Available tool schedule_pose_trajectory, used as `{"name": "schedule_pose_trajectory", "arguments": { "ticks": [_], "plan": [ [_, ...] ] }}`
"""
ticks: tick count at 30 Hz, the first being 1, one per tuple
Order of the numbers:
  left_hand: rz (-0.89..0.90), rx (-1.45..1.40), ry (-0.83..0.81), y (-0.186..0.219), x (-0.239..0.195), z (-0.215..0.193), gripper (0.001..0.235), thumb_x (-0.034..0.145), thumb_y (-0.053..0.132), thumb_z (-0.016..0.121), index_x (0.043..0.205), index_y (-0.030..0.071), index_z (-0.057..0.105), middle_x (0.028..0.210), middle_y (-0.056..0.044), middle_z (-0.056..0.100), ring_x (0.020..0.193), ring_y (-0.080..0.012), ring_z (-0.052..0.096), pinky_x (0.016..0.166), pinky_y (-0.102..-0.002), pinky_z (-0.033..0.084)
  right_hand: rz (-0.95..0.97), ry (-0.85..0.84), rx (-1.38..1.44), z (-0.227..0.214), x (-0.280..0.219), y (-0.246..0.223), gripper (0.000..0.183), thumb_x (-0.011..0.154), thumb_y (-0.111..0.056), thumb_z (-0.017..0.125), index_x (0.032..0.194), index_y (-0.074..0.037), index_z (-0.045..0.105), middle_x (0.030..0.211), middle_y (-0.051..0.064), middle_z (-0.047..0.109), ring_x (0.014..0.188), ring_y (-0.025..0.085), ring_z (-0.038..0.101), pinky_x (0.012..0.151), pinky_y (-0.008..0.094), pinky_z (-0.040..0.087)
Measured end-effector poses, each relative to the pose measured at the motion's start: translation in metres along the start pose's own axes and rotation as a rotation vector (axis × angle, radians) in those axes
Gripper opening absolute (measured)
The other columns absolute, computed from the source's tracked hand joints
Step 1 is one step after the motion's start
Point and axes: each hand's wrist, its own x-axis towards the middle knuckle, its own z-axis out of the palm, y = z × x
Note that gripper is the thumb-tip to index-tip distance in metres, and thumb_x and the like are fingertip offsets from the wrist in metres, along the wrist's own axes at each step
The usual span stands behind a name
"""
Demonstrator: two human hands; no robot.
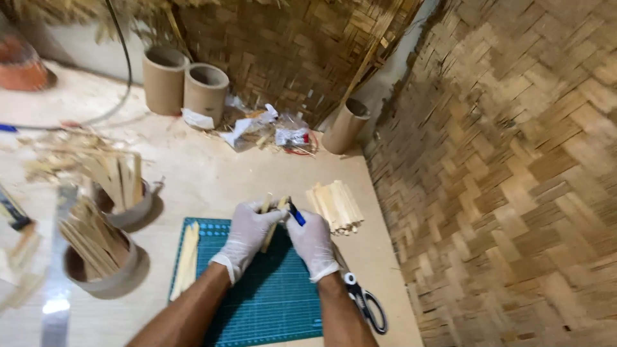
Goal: Trimming small wooden sticks to size using hand-held cutters on a workbench.
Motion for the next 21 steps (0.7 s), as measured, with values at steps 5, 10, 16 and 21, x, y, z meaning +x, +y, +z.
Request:
{"name": "schedule_pose_trajectory", "arguments": {
  "ticks": [5,10,16,21],
  "plan": [
    [0.009,0.03,-0.006,-0.023,0.014,0.006,0.014,0.065,0.01,0.088,0.079,0.01,0.083,0.067,-0.006,0.069,0.072,-0.0122,0.059,0.064,-0.027,0.05,0.027,-0.015,-0.022,-0.013,-0.018,-0.02,0.034,0.083,-0.049,0.07,0.074,-0.017,0.072,0.063,0.008,0.064,0.074,0.026,0.07,0.068,0.041,0.053],
    [0.006,0.105,-0.008,-0.028,0.014,0.002,0.017,0.066,0.015,0.089,0.081,0.011,0.083,0.068,-0.006,0.071,0.072,-0.012,0.061,0.066,-0.03,0.053,0.006,-0.001,-0.025,-0.008,-0.014,-0.016,0.035,0.084,-0.05,0.069,0.073,-0.016,0.072,0.063,0.008,0.065,0.073,0.026,0.071,0.068,0.04,0.054],
    [0.061,-0.003,-0.045,0.006,-0.008,0.007,0.007,0.068,0.005,0.083,0.071,0.009,0.078,0.065,-0.002,0.065,0.071,-0.0111,0.055,0.063,-0.025,0.045,0.098,-0.055,-0.051,-0.013,-0.023,-0.021,0.036,0.085,-0.058,0.067,0.084,-0.023,0.075,0.076,0.004,0.073,0.087,0.029,0.074,0.075,0.041,0.058],
    [0.08,0.014,-0.052,-0.012,0.001,0.004,0.009,0.069,0.006,0.085,0.071,0.008,0.077,0.065,-0.001,0.065,0.068,-0.01,0.053,0.062,-0.024,0.042,0.116,-0.118,-0.136,-0.021,-0.023,-0.024,0.041,0.09,-0.059,0.061,0.101,-0.023,0.077,0.095,0.008,0.077,0.101,0.033,0.074,0.085,0.046,0.059]
  ]
}}
